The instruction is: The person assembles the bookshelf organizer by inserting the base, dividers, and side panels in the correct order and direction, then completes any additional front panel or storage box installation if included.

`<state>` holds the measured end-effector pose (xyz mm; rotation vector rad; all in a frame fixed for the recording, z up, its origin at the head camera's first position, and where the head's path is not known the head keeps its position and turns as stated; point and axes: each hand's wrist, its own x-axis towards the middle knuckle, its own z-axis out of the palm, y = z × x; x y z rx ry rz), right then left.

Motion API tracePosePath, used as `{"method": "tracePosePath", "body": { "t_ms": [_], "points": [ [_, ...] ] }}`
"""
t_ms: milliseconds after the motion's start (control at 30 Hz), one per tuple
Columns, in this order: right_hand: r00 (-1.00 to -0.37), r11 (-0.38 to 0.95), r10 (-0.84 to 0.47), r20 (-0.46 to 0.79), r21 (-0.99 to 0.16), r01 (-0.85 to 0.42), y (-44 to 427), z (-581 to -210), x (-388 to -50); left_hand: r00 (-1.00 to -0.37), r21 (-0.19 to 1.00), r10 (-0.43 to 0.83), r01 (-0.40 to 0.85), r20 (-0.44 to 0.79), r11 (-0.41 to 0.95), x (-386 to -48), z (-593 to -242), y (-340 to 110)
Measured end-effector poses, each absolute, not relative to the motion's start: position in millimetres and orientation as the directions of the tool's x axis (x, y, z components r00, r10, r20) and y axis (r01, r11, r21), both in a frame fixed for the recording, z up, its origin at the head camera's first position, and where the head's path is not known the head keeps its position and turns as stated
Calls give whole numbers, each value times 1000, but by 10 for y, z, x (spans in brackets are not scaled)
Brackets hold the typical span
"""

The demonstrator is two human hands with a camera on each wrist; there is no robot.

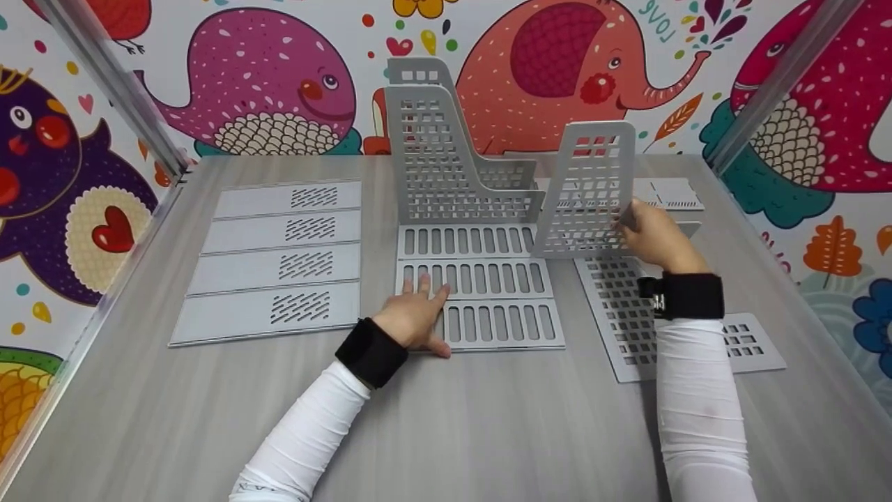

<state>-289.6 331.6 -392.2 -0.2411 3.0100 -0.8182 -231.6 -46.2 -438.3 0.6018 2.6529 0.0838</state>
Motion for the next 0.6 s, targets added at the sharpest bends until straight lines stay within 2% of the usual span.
{"method": "tracePosePath", "body": {
  "t_ms": [233,600],
  "points": [
    [-983,850,-176,58,-495,-181,3208,-3996,-2943,-819,128,420,404,-391,906,-2317,-4382,-484],
    [-977,802,-162,140,-558,-214,3109,-4053,-2954,-814,110,435,427,-386,897,-2330,-4393,-464]
  ]
}}
